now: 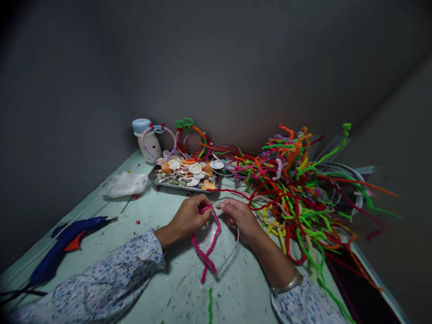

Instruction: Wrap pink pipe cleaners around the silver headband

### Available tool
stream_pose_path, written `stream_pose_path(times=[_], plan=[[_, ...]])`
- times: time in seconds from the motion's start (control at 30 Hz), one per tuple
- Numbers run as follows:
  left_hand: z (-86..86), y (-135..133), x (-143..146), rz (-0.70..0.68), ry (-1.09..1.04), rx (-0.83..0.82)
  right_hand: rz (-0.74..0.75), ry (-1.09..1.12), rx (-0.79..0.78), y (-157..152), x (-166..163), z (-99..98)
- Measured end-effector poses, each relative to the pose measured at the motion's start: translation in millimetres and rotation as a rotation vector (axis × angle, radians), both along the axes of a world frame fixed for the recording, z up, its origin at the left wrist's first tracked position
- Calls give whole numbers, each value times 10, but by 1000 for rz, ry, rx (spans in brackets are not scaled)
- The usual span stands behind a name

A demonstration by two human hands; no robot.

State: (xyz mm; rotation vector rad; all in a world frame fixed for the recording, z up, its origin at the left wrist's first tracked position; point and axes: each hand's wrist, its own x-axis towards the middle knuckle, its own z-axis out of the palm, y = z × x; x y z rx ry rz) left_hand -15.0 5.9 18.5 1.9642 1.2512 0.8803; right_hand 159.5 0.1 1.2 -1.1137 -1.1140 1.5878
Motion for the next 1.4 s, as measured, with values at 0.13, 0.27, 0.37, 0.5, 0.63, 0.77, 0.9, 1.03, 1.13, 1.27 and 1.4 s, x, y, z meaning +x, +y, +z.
stream_pose_path(times=[0.13, 0.27, 0.37, 0.5, 0.63, 0.77, 0.9, 1.03, 1.13, 1.27, 1.4], plan=[[-4, -4, 6, 18, 7, -4, 5, -16, -1, 1, -2, 1], [-24, -5, 9, 32, 24, 27, 4, -22, 5, -3, -2, 5], [-37, -5, 8, 28, 23, 41, 5, -24, 6, -3, -4, 7], [-38, -4, 13, 38, 24, 51, 3, -29, -1, -7, -7, 19], [-31, -2, 21, 41, 36, 53, -4, -23, -3, -12, -7, 29], [-43, -6, 21, 45, 38, 67, 0, -18, -10, -16, -10, 35], [-54, -18, 17, 50, 29, 79, 5, -47, -5, -20, -16, 38], [-39, -21, 21, 67, 24, 68, 13, -43, 6, -18, -13, 27], [-30, -6, 25, 59, -5, 16, 1, -18, -7, -10, -6, 17], [-56, 28, 20, 50, -87, -73, -26, 20, -21, -4, -6, 13], [-94, 50, 14, 58, -136, -125, -25, 52, -35, -3, -2, 13]])
